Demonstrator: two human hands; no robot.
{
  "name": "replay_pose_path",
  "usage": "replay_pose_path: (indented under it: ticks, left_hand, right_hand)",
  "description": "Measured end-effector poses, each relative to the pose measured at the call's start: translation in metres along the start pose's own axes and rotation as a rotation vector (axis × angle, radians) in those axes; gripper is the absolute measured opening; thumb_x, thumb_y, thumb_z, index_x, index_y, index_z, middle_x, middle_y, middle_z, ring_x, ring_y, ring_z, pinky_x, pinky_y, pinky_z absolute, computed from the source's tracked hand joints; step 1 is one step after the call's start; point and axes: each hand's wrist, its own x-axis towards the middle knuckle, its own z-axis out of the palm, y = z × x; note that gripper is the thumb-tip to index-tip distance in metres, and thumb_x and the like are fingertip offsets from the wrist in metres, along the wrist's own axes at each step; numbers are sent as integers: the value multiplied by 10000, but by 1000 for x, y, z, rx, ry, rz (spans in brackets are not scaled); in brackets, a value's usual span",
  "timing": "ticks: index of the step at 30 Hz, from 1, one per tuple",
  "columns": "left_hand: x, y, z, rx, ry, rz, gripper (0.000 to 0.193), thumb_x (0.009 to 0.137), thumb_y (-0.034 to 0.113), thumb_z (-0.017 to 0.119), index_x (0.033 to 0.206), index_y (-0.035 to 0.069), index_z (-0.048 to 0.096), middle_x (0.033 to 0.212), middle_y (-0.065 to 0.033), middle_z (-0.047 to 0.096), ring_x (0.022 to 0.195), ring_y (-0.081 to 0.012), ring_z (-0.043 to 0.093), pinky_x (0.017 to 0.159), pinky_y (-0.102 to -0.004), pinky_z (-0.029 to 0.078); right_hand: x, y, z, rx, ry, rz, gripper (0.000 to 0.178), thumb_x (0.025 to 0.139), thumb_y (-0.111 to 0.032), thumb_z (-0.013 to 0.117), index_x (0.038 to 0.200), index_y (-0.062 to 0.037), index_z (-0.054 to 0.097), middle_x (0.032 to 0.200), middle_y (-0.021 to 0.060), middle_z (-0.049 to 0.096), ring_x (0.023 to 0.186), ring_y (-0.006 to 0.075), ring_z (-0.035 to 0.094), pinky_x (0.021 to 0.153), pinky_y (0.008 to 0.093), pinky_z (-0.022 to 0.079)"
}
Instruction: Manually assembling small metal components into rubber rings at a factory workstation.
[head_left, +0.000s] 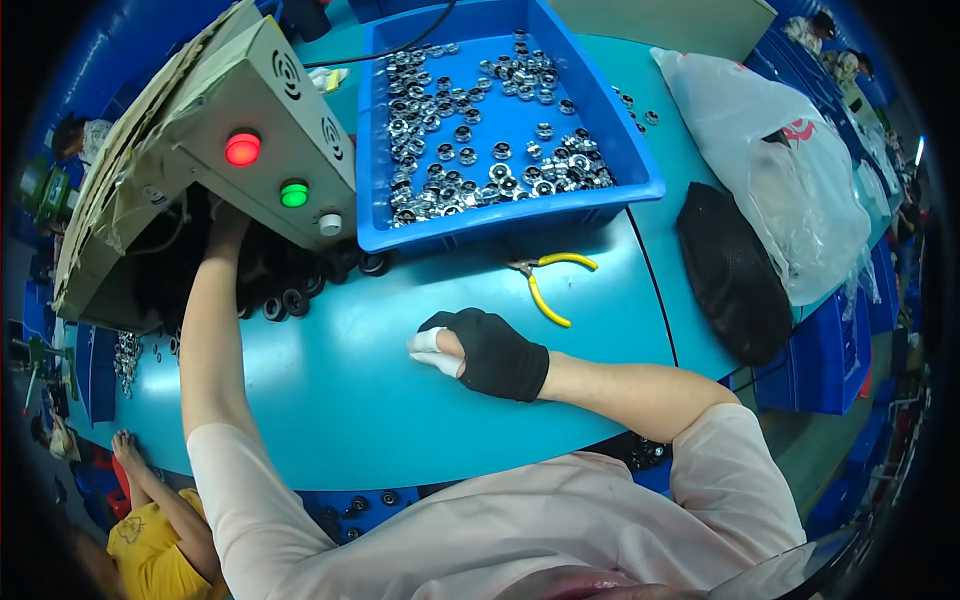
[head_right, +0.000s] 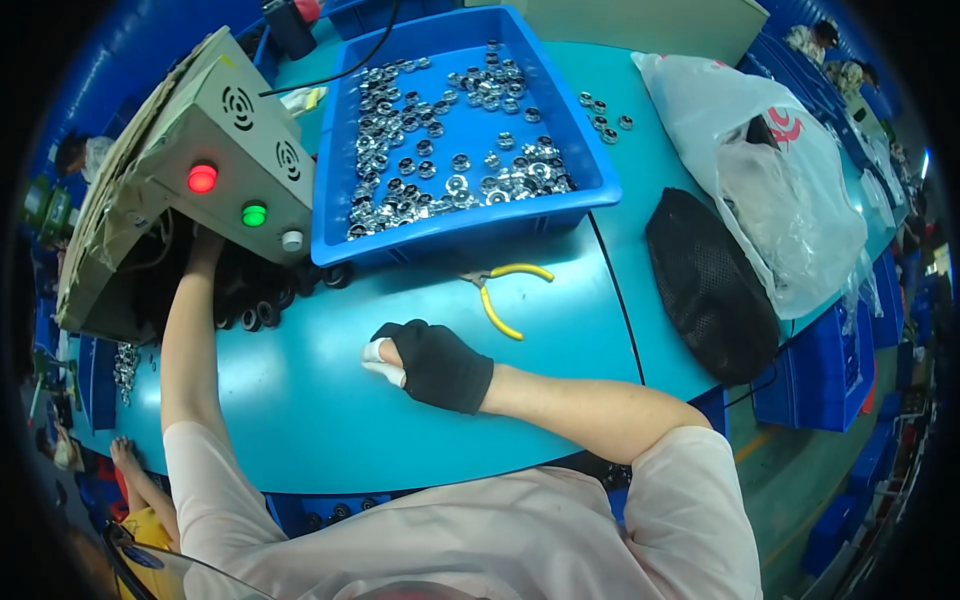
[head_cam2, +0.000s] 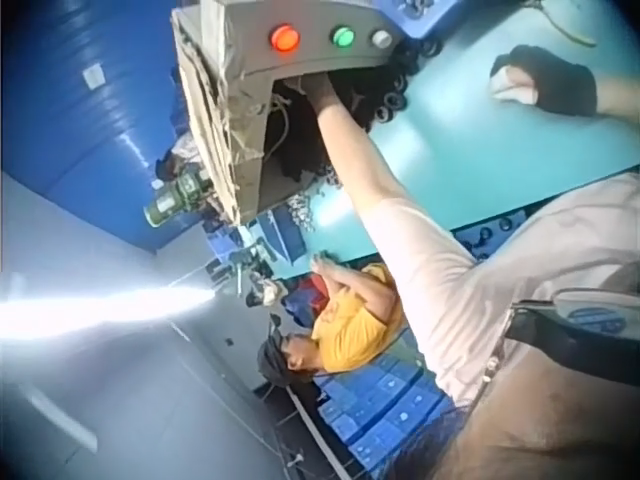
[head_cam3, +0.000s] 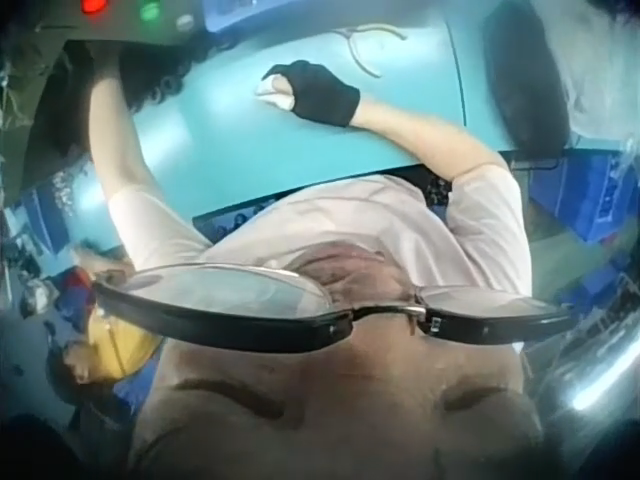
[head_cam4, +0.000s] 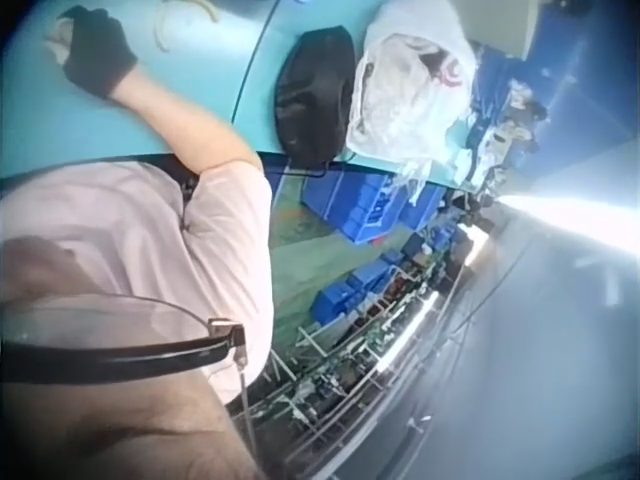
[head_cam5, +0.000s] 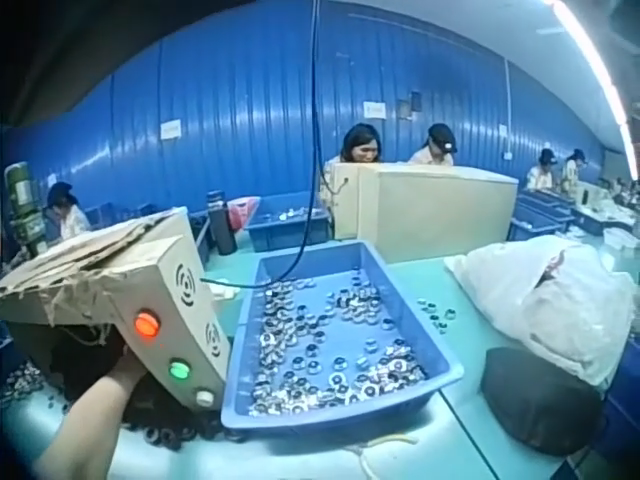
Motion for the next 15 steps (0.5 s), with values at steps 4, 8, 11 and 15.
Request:
replay_pose_path:
  ticks: [4, 8, 11, 15]
  left_hand:
    - [-1, 33, -5, 429, 43, 228, 436, 846, 204, 615, 1225, 36, 478, 1196, -112, 530, 1094, -231, 514, 956, -337, 402]
    - [-24, 0, -44, 464, 93, 198, 421, 813, 214, 626, 1186, 43, 532, 1156, -127, 586, 1033, -244, 573, 858, -320, 462]
    - [-35, 72, -9, -440, 286, -481, 310, 884, 214, 575, 1131, 26, 574, 992, -84, 639, 819, -209, 629, 725, -318, 514]
    - [-80, 157, -12, -541, 378, -769, 356, 906, 293, 561, 1139, 24, 553, 934, -103, 645, 672, -169, 618, 600, -304, 517]
  right_hand:
    - [-3, 3, -3, -48, 10, 0, 144, 813, -90, 636, 937, -18, 626, 862, 143, 648, 679, 316, 614, 611, 362, 489]
    - [5, -10, -2, 118, 15, -71, 162, 822, -81, 629, 967, -11, 616, 869, 154, 645, 686, 309, 620, 611, 357, 485]
    - [4, -16, -21, 140, 59, -93, 163, 841, -63, 611, 995, -11, 614, 805, 146, 637, 665, 253, 620, 608, 315, 478]
    - [24, -35, -64, -9, 111, -204, 177, 845, -54, 605, 1015, -28, 646, 922, 124, 667, 778, 214, 655, 693, 289, 509]
